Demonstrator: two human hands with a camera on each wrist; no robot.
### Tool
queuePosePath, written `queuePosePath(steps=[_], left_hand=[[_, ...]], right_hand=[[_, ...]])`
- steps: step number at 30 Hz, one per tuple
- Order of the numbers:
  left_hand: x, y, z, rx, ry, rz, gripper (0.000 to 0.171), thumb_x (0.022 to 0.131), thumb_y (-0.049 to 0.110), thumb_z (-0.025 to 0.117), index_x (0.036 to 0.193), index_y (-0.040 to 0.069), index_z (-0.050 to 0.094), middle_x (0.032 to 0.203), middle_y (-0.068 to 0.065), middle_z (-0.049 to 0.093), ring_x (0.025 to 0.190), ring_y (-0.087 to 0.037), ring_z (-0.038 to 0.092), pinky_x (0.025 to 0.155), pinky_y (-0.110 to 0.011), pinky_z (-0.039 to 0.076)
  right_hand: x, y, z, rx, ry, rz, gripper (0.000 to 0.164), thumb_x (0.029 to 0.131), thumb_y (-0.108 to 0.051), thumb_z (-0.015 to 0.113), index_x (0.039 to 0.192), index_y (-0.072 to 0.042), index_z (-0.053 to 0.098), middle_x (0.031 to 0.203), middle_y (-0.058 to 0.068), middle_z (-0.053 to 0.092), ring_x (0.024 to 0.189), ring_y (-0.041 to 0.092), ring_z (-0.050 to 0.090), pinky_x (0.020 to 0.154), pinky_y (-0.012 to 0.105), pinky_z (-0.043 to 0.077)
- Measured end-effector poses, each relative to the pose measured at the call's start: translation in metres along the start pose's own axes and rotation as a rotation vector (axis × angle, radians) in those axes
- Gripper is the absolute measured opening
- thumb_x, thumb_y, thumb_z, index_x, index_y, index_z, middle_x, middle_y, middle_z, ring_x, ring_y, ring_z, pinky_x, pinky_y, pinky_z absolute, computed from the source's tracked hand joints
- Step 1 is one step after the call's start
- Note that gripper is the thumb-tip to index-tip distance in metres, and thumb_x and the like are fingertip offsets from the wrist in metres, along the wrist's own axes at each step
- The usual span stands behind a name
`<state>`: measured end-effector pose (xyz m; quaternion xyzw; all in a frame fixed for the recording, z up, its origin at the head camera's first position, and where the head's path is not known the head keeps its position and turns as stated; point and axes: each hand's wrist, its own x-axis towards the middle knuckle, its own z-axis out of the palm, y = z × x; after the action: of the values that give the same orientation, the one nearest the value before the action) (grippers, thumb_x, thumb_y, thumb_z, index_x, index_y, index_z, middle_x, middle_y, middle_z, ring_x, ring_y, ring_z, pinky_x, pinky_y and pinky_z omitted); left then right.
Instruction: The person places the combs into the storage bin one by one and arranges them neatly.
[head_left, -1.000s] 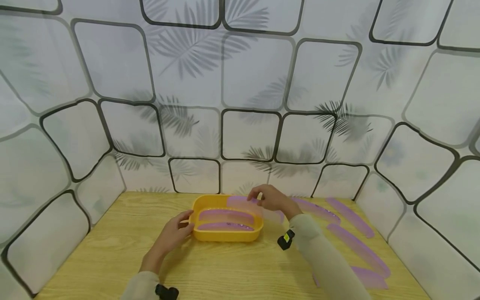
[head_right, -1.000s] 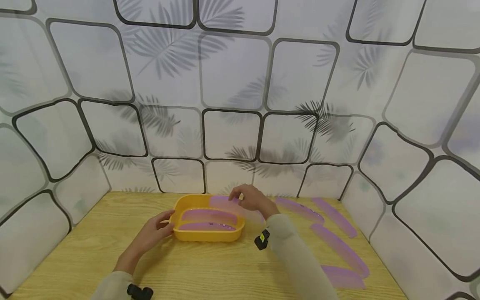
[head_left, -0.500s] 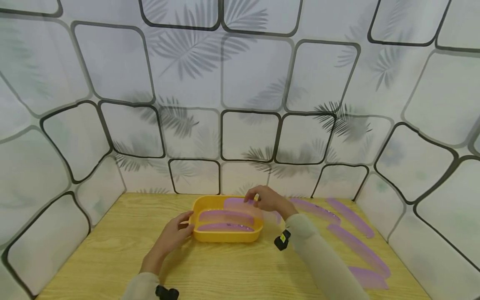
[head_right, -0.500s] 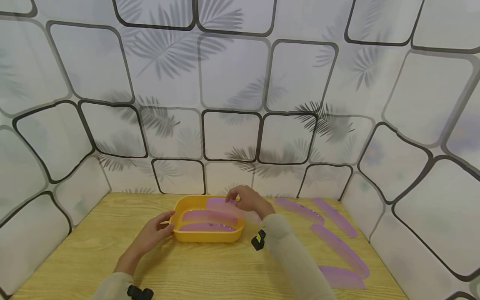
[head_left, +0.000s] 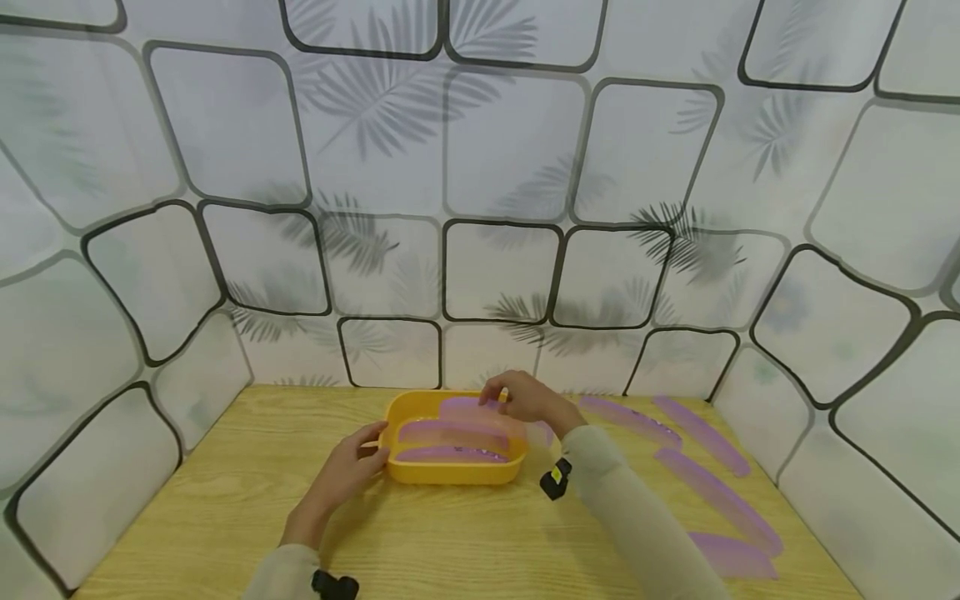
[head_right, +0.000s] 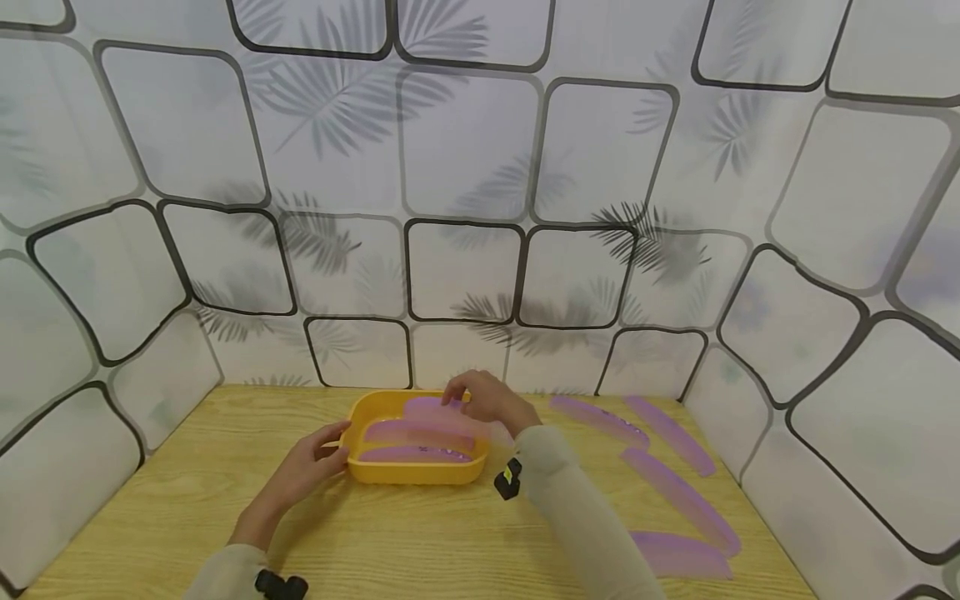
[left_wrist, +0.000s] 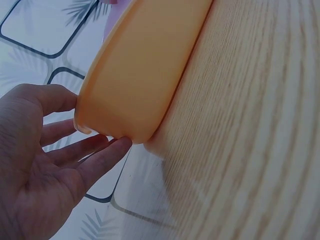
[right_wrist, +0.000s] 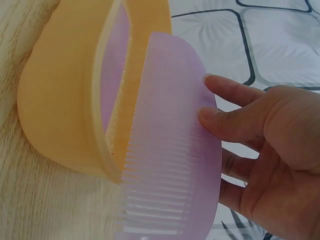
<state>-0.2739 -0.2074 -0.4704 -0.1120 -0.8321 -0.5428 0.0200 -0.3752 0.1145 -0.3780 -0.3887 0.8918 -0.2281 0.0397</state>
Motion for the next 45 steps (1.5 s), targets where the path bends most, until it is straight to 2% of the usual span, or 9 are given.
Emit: queuePosePath(steps=[13,26,31,37,45], left_hand=[[0.001,0.000,0.000,0.008,0.008,-0.003,0.055,0.104,0.010,0.060,0.152,-0.009,0.042,0.147,-0.036,0.050,0.127,-0.047,0.061,0.091,-0.037,0.063],[0.000,0.000,0.000,-0.006,0.008,0.001,0.055,0.103,0.011,0.061,0.152,-0.008,0.043,0.147,-0.035,0.050,0.127,-0.047,0.061,0.091,-0.037,0.063],[0.000,0.002,0.000,-0.010,0.010,-0.005,0.055,0.103,0.010,0.061,0.152,-0.007,0.043,0.148,-0.035,0.050,0.127,-0.047,0.061,0.091,-0.037,0.063],[0.000,0.001,0.000,-0.011,0.014,-0.010,0.054,0.103,0.010,0.062,0.151,-0.007,0.044,0.147,-0.035,0.050,0.127,-0.046,0.062,0.091,-0.036,0.063],[0.000,0.000,0.000,0.000,0.010,-0.011,0.055,0.103,0.012,0.062,0.152,-0.007,0.043,0.148,-0.034,0.051,0.127,-0.046,0.062,0.091,-0.036,0.063]], right_hand=[[0.009,-0.009,0.004,-0.027,-0.020,-0.053,0.031,0.089,0.014,0.058,0.108,-0.004,0.076,0.106,0.013,0.073,0.098,0.027,0.065,0.083,0.030,0.057],[0.019,-0.014,0.013,-0.009,-0.053,-0.024,0.036,0.088,0.015,0.059,0.106,-0.009,0.078,0.108,0.009,0.074,0.101,0.023,0.065,0.083,0.029,0.056],[0.023,-0.017,0.017,-0.013,-0.068,-0.034,0.034,0.091,0.012,0.060,0.109,-0.010,0.078,0.107,0.008,0.075,0.100,0.021,0.067,0.083,0.026,0.056],[0.026,-0.020,0.020,0.000,-0.067,-0.062,0.033,0.090,0.013,0.060,0.109,-0.008,0.078,0.107,0.010,0.076,0.101,0.025,0.069,0.085,0.030,0.058],[0.031,-0.026,0.024,-0.001,-0.079,-0.075,0.029,0.091,0.011,0.063,0.110,-0.005,0.078,0.108,0.011,0.076,0.101,0.025,0.069,0.084,0.027,0.058]])
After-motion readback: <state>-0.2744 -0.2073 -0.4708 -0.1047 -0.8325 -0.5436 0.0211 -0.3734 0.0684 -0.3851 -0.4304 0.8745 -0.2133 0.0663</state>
